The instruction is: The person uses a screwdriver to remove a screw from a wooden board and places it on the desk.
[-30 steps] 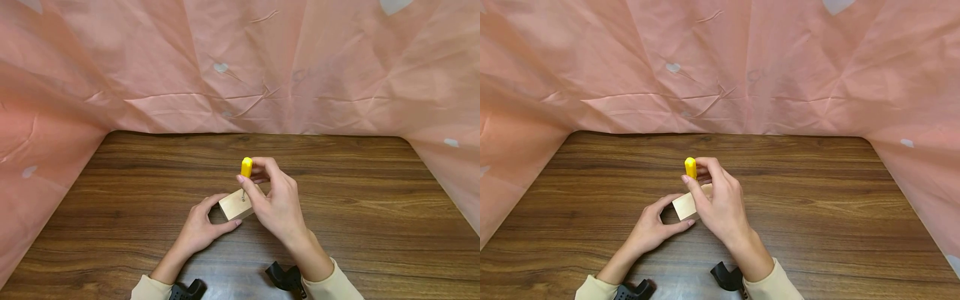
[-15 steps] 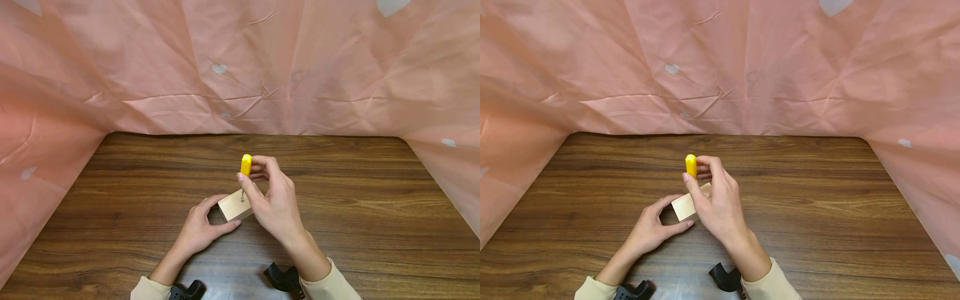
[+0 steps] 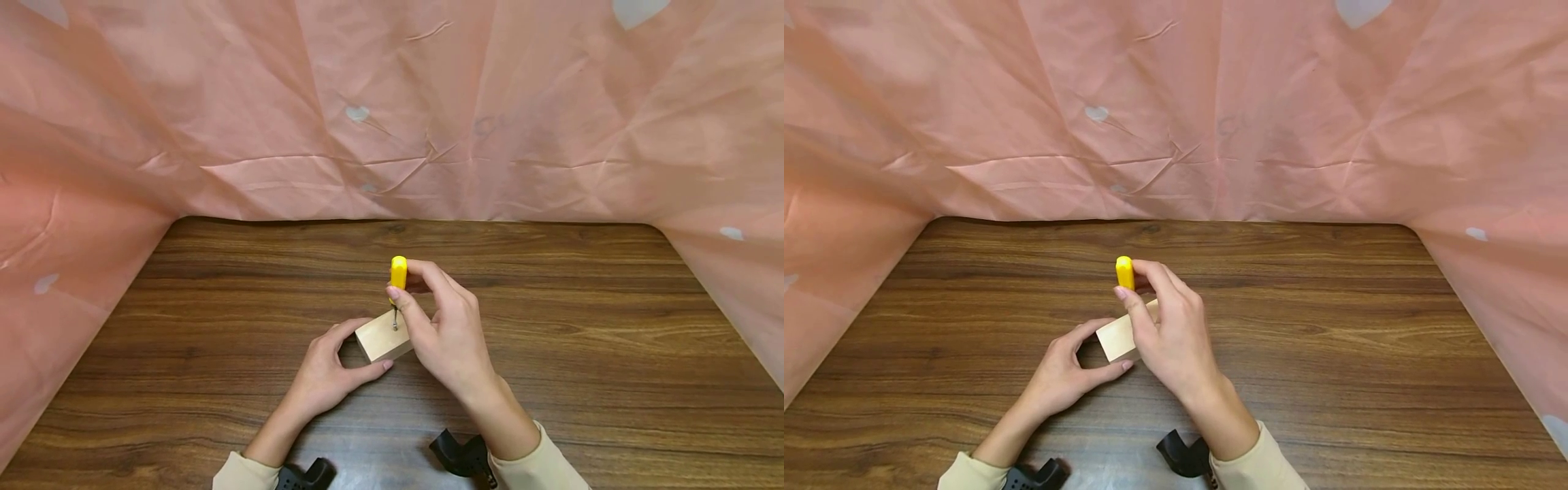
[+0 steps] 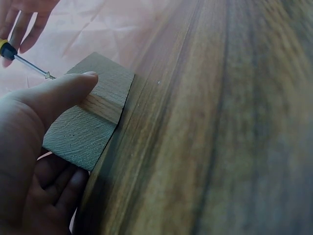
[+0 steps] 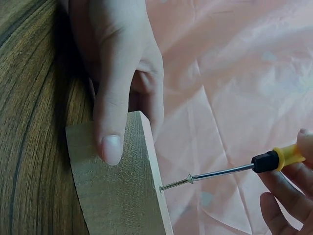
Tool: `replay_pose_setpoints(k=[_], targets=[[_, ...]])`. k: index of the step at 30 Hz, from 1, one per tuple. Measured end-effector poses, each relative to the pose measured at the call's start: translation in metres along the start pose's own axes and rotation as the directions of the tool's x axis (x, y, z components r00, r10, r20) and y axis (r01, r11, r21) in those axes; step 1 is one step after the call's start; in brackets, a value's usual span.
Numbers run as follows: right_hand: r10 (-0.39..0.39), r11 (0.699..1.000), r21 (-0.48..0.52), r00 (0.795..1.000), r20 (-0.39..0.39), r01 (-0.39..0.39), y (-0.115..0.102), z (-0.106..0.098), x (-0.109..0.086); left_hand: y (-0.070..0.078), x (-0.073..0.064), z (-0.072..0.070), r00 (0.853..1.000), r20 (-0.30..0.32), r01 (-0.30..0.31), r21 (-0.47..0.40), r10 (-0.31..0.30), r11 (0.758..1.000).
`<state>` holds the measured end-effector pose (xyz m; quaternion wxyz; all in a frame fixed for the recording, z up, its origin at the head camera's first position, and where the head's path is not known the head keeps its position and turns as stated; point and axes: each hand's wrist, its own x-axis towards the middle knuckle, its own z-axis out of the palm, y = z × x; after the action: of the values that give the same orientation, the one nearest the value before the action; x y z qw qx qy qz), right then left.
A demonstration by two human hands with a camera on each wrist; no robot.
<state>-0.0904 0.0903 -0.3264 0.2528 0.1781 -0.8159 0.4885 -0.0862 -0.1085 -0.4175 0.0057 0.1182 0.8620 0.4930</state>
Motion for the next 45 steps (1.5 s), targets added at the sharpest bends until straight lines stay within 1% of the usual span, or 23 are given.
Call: replay_pose_setpoints(k=[6, 13, 19, 26, 33, 38, 45], targets=[[0.048, 0.999, -0.015, 0.999, -0.008, -0.048, -0.0013, 0.0001, -0.0008, -0.001, 0.0002, 0.0007, 1.0, -0.005, -0.027, 0.001, 0.027, 1.0], [0.015, 1.0, 0.005, 1.0, -0.005, -0.015, 0.0012, 0.0011, -0.0015, 0.0002, 0.0002, 0.0008, 1.0, -0.008, -0.019, 0.014, 0.019, 1.0], [0.019, 1.0, 0.017, 1.0, 0.015, -0.019, 0.0007, 0.0014, -0.0015, 0.0003, 0.0003, 0.0007, 1.0, -0.008, -0.009, 0.017, 0.009, 1.0], [0.013, 1.0, 0.005, 1.0, 0.0, -0.013, -0.0005, 0.0011, -0.0006, 0.0001, 0.0, 0.0, 1.0, -0.001, 0.0, 0.003, 0.0, 1.0], [0.032, 0.998, 0.053, 0.998, 0.05, -0.034, -0.0022, -0.0005, -0.0003, 0.0007, -0.0001, 0.0, 1.0, 0.0, 0.004, -0.001, -0.004, 1.0], [0.044, 0.998, 0.052, 0.998, 0.051, -0.047, -0.0032, -0.0008, 0.0, 0.001, -0.0002, 0.0001, 1.0, 0.0, 0.007, 0.002, -0.007, 1.0], [0.025, 0.997, 0.071, 0.997, 0.067, -0.029, -0.0037, -0.0013, 0.0004, 0.001, -0.0003, 0.0002, 1.0, -0.003, 0.001, 0.006, -0.001, 1.0]])
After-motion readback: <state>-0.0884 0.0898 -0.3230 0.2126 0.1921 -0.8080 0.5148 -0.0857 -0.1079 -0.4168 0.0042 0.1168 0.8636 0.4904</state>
